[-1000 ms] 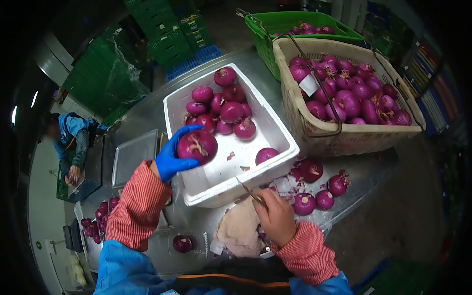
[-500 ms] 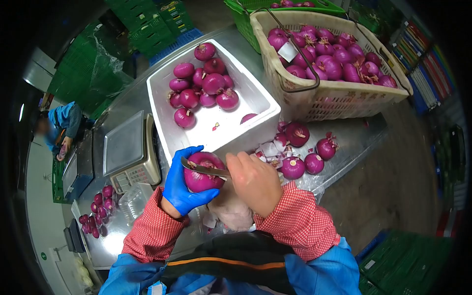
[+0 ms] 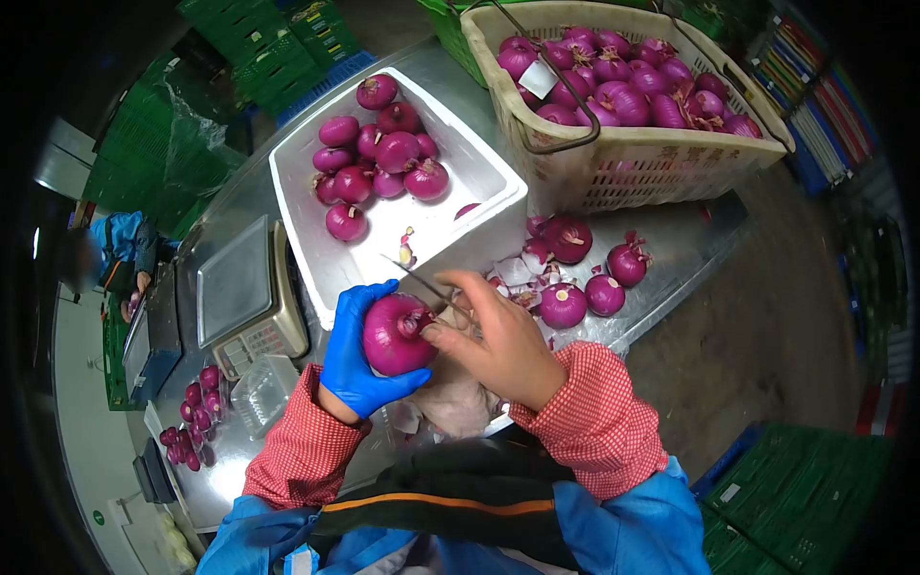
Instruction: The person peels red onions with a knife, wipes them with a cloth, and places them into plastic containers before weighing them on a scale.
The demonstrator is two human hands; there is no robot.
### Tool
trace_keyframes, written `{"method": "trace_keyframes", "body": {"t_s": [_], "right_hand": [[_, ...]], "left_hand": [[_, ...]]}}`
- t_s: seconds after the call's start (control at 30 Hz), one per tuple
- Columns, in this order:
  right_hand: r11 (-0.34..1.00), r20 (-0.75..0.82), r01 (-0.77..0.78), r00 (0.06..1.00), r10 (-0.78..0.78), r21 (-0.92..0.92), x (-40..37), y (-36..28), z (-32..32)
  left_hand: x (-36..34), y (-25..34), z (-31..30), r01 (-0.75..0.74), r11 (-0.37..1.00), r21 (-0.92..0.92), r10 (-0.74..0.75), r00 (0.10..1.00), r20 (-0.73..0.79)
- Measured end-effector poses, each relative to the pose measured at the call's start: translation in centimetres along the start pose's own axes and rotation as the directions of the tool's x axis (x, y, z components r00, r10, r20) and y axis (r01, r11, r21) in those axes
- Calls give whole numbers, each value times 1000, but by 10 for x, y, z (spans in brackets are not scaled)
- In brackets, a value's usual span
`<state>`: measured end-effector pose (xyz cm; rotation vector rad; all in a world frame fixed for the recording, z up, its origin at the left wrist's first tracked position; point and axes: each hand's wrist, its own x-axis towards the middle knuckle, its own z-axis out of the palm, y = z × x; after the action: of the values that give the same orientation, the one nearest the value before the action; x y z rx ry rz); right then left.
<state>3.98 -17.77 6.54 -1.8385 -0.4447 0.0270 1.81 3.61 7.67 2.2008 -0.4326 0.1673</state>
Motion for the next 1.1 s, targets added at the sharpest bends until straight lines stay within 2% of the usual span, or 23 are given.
{"method": "trace_keyframes", "body": {"t_s": [0.07, 0.1, 0.2, 0.23, 0.33, 0.37, 0.4, 0.47, 0.5, 0.6, 0.63, 0.67, 0.73, 0.77, 0.87, 0.9, 0.97, 1.0, 1.03, 1.07, 1.1], "right_hand": [[995, 123, 12, 992, 0, -95, 5, -1, -1], [999, 153, -6, 988, 13, -49, 7, -4, -1], [990, 201, 108, 975, -89, -86, 1, -1, 7], [985, 262, 172, 951, -164, -6, -3, -4, 5], [971, 367, 35, 922, -123, 237, -15, -13, 2], [896, 311, -205, 947, 79, 395, -16, 3, 0], [921, 185, -171, 976, 110, 351, -13, 8, -3], [962, -73, -117, 988, 139, 248, -5, 16, -9], [983, 23, -124, 992, 122, 138, -6, 17, -12], [997, 140, 17, 990, -27, 75, -12, 10, -2], [993, 119, -2, 993, -12, 117, -14, 20, 6], [958, 128, -130, 987, 100, 254, -14, 25, 8], [787, 192, -360, 933, 305, 500, -15, 33, 9], [692, 275, -469, 883, 381, 549, -17, 37, 8], [474, 439, -611, 789, 429, 634, -22, 39, 23], [487, 452, -612, 790, 415, 623, -24, 38, 23], [778, 224, -441, 898, 379, 448, -23, 34, 23], [882, 116, -345, 939, 325, 321, -23, 32, 23], [985, -5, -145, 989, 146, 88, -22, 29, 21], [984, -77, 50, 995, -64, -171, -20, 28, 16], [878, -92, 218, 955, -282, -426, -19, 25, 12]], "left_hand": [[0, 1, 1, -46, 995, 84, 44, 999, 25], [1, 1, 1, -69, 988, 137, 64, 997, 41], [-1, 3, 6, -73, 974, 216, 63, 997, 53], [-1, 4, 7, -64, 971, 230, 54, 997, 50], [-1, -9, 8, 51, 998, 38, -50, 999, -14], [-7, -19, 12, 186, 970, -159, -187, 982, 10], [-9, -28, 13, 285, 883, -372, -277, 958, 76], [-10, -39, 10, 446, 555, -702, -393, 884, 252], [-8, -26, 9, 480, 289, -828, -412, 843, 345], [-6, -26, 10, 557, -109, -823, -341, 757, 557], [-5, -25, 9, 613, -257, -747, -293, 687, 665], [-2, -22, 11, 715, -77, -695, -348, 634, 690], [6, -13, 17, 839, 262, -477, -478, 542, 691], [-19, -30, 31, 392, 580, -714, -198, 918, 343], [-20, -27, 39, 225, 640, -735, -168, 974, 152], [-18, -31, 40, 196, 670, -716, -166, 980, 114], [-23, -43, 42, 257, 582, -772, -248, 960, 133], [-26, -46, 42, 285, 533, -796, -287, 947, 146], [-28, -46, 42, 312, 452, -836, -328, 929, 169], [-30, -45, 42, 333, 365, -869, -366, 910, 195], [-31, -44, 42, 349, 276, -896, -399, 889, 224]]}}
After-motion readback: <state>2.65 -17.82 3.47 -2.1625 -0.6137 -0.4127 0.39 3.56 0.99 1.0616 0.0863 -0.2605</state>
